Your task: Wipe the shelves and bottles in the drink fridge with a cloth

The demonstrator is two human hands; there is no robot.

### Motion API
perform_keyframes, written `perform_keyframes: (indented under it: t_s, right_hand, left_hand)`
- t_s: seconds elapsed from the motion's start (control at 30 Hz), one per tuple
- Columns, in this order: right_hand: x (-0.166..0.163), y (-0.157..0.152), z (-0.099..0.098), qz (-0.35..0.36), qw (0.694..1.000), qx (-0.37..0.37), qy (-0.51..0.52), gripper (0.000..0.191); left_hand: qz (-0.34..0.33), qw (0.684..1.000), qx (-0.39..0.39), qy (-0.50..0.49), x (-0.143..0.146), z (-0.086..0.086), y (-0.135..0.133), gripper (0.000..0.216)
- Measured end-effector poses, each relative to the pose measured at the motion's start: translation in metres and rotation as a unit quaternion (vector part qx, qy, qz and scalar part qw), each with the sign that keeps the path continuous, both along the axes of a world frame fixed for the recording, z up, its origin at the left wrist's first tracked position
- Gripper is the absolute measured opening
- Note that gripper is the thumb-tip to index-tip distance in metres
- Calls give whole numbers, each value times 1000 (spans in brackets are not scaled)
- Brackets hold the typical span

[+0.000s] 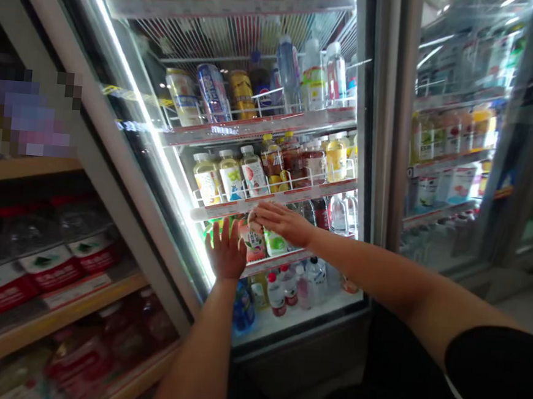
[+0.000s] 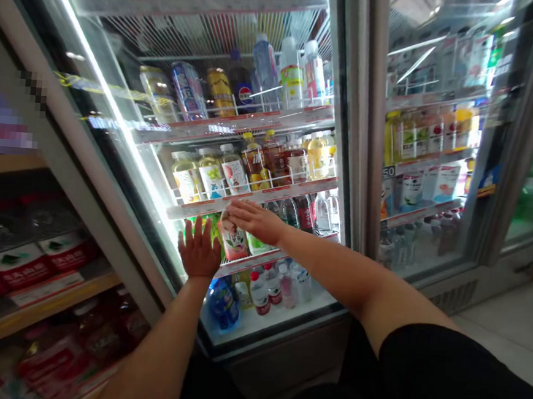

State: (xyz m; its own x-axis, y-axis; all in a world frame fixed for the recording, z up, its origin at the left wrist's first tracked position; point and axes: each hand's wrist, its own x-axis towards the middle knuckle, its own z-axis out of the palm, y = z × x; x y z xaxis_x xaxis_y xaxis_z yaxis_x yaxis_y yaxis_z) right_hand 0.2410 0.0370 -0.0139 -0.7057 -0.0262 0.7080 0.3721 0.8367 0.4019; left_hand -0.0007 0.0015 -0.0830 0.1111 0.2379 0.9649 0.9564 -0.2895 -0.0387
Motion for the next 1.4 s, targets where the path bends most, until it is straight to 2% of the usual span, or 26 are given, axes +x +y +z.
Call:
perform_keyframes:
  t_s: [0.1,0.13,0.3,0.43,0.5,0.57,0.63,0.7,0.77,0.87,0.93,1.0,1.07,1.27,1.4]
  right_hand:
    - [-12,-1,15,-27,995,-13,93,47]
    - [-17,-2,18,-32,995,-17,96,47]
    - [-39,-9,29,-58,998,-4,-2,44]
    - [-46,-12,44,-75,997,14,21,45]
    - [-46,-13,44,-81,996,20,33,43]
    - [-43,-13,39,-76,997,30,-1,41]
    - [-35,-11,33,-59,996,43,-47,39]
    - [-23,-7,34,-43,997,46,-44,39]
    - [-7,-3,38,-42,998,37,32,41]
    - [19,1,43,-73,984,5,165,46]
    - [35,1,39,-72,988,-12,138,48]
    - [50,1,34,-54,997,-20,47,51]
    - [64,2,31,-49,999,-19,2,53]
    - [100,11,22,-98,982,-9,164,57]
    - [124,11,7,-68,996,-5,58,62]
  left_hand:
    - [2,1000,2,0,1,0,0,51]
    - [5,1000,-1,-2,1,0,0,51]
    - [0,1000,-4,-6,-1,-2,2,51]
    - [2,1000,-3,3,-3,-3,4,53]
    - [2,1000,-5,-1,-2,-3,4,53]
    - [2,1000,-7,-5,-2,-2,4,52]
    - [4,1000,-3,0,-1,-2,3,52]
    - [12,1000,7,5,-1,-2,2,52]
    - [13,1000,10,6,-1,-2,2,53]
    - [2,1000,-1,-4,-2,-2,2,53]
    - [0,1000,-4,-8,-3,-2,3,53]
    - [3,1000,0,-8,-3,-1,3,53]
    - [7,1000,7,-4,-2,-1,3,52]
    - [17,1000,10,2,-1,0,2,53]
    - [21,1000,6,8,-3,0,3,55]
